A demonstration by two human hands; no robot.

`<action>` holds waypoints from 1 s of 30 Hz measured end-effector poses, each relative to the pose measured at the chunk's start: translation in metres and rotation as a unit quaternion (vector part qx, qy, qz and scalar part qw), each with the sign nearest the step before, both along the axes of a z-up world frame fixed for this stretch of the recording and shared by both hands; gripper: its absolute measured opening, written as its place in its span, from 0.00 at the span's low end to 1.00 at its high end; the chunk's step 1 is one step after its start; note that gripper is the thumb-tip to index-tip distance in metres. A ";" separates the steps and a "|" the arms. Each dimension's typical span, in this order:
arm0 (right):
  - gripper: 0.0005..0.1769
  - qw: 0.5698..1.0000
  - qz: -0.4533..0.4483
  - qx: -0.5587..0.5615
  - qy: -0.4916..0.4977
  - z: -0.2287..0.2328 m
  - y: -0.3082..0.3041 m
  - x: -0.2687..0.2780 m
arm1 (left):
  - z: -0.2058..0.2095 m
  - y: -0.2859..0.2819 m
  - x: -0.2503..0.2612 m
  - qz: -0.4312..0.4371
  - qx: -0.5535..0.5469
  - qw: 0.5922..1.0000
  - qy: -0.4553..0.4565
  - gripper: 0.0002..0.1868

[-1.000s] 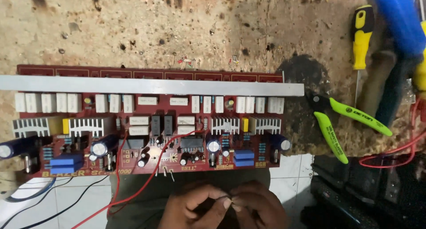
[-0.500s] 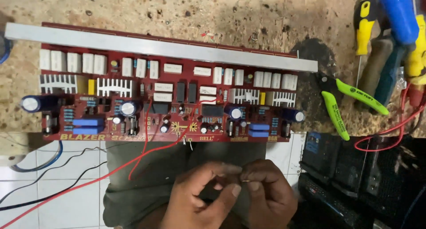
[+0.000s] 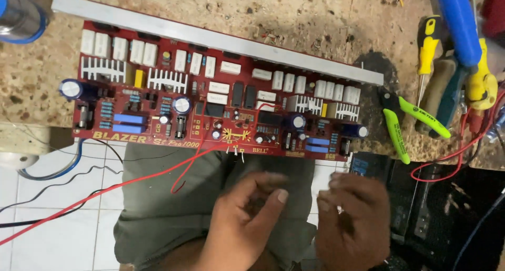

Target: The person works on a red circuit board, using wire cutters to trim red wires and a soldering iron to apply solder to the board's connections. They flip the board over to access the underside and continue soldering.

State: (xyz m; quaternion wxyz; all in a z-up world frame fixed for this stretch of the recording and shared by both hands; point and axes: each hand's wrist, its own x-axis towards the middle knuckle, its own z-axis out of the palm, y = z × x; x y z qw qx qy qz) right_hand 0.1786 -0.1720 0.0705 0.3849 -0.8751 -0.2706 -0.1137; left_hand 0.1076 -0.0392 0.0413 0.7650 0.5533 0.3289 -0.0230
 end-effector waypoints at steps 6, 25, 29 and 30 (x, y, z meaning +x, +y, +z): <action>0.04 0.983 0.030 -0.180 -0.033 0.023 0.021 0.044 | -0.017 -0.005 0.020 0.083 -0.072 0.994 -0.012 0.12; 0.03 0.955 0.056 -0.290 -0.031 0.045 0.052 0.043 | -0.013 0.022 0.028 -0.024 -0.090 0.996 0.010 0.15; 0.01 0.964 0.050 -0.263 -0.002 0.046 0.053 0.039 | -0.005 0.038 0.030 -0.116 -0.079 0.989 0.043 0.28; 0.01 0.963 0.051 -0.265 -0.004 0.044 0.052 0.039 | -0.007 0.038 0.030 -0.115 -0.081 0.989 0.042 0.28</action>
